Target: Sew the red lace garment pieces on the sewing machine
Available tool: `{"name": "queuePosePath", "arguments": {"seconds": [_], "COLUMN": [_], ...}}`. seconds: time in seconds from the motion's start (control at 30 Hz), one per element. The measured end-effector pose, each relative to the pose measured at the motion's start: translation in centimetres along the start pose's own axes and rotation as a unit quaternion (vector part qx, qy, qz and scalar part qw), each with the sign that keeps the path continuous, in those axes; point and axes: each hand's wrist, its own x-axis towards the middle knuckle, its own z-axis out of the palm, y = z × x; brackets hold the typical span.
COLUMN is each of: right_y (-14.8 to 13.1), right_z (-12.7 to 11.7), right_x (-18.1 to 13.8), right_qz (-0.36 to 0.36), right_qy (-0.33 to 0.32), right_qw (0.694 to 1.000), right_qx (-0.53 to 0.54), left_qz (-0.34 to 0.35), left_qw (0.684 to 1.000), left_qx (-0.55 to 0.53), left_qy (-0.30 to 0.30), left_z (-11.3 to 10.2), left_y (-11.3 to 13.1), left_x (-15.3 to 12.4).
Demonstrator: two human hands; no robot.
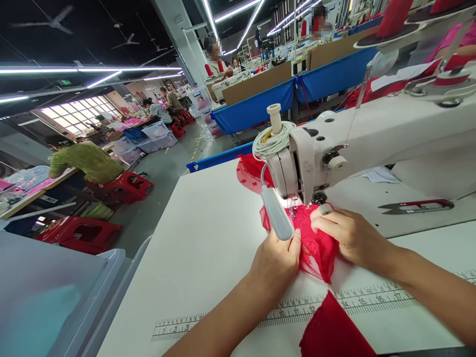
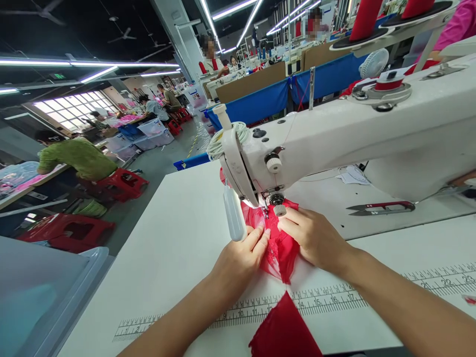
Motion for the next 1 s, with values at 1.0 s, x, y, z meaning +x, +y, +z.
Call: {"name": "queuePosePath", "arguments": {"seconds": [1.0], "right_y": [0.4], "right_z": [0.4], "right_x": [-0.4], "right_qz": [0.061], "right_qy": [-0.060], "right_qw": [0.996], "right_qx": [0.006], "left_qz": [0.004], "left_qw": [0.999], "left_qx": [0.015], "left_qy": [0.032], "left_z": [-0.1], "left_y": [0.1], "left_x": [0.3]}}
